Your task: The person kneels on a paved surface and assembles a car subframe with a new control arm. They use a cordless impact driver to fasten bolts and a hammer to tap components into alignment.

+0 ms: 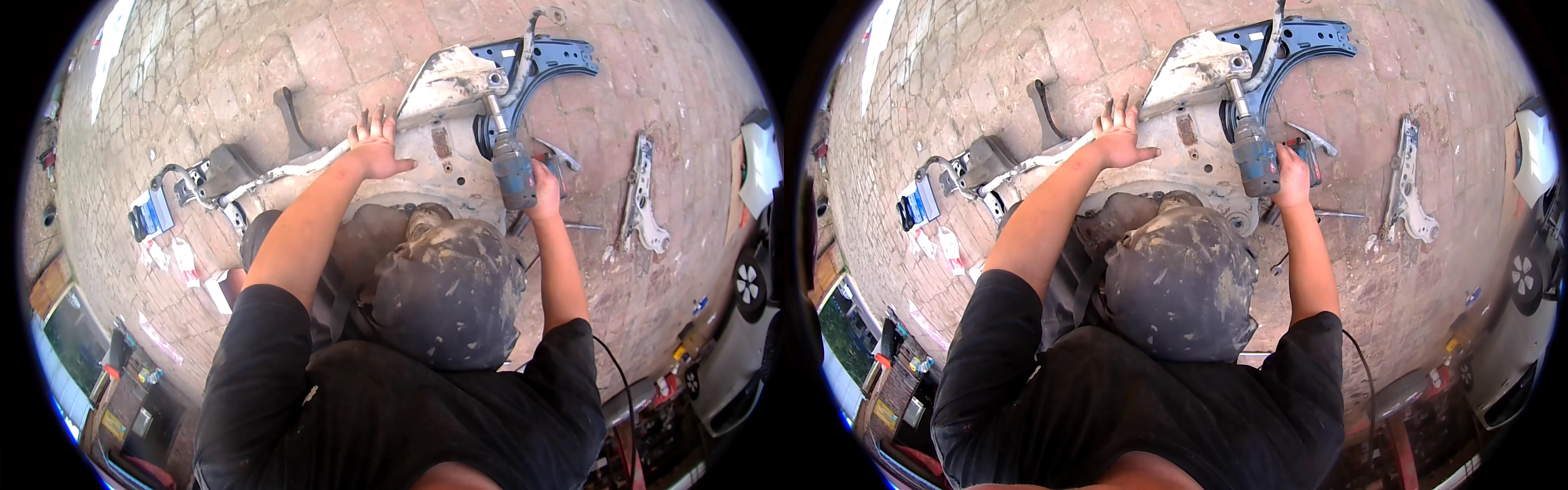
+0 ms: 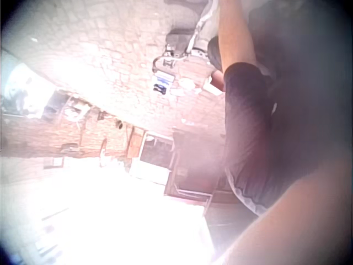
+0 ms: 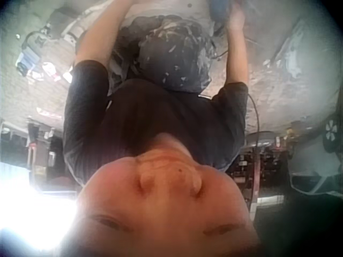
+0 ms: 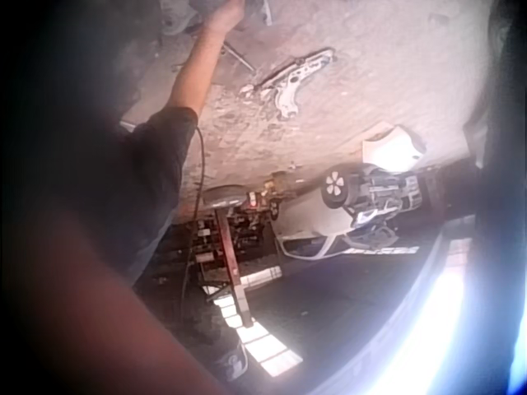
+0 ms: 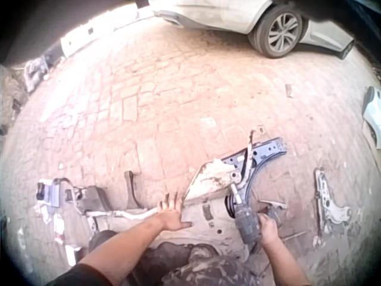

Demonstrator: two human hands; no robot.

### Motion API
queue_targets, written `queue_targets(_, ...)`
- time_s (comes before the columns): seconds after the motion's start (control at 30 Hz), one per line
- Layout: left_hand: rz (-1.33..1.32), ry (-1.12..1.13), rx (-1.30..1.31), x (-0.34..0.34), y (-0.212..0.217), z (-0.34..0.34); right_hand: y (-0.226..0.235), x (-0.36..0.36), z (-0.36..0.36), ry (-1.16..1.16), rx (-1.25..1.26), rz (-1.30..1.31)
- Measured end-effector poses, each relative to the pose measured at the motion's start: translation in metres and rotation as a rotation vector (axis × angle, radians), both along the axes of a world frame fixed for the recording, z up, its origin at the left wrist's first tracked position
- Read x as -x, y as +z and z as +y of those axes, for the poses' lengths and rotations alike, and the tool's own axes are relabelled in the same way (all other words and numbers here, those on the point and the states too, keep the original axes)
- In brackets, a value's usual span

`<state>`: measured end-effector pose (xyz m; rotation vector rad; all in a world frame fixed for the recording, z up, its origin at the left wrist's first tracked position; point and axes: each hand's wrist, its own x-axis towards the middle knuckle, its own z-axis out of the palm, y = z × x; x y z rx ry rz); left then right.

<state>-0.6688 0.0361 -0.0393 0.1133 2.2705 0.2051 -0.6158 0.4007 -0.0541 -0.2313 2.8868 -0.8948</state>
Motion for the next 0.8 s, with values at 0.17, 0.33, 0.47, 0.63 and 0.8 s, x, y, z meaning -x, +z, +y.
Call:
queue_targets(0.17,0.003,-0.001,0.0,-0.001,-0.002,-0.001,-0.002,-0.002,0.0,0.043,-0.033,0.001)
queue_targets(0.33,0.018,-0.007,-0.003,-0.001,-0.003,0.0,-0.002,-0.008,-0.009,0.055,-0.076,0.073)
queue_targets(0.47,0.009,-0.003,-0.017,0.0,-0.002,-0.001,0.004,-0.015,-0.018,0.053,-0.088,0.089)
queue_targets(0.63,0.008,0.009,-0.034,0.0,0.002,-0.001,0.014,-0.031,-0.019,0.061,-0.094,0.076)
queue_targets(0.8,-0.021,-0.005,-0.035,0.001,0.004,0.0,0.013,-0.057,-0.017,0.187,-0.196,0.071)
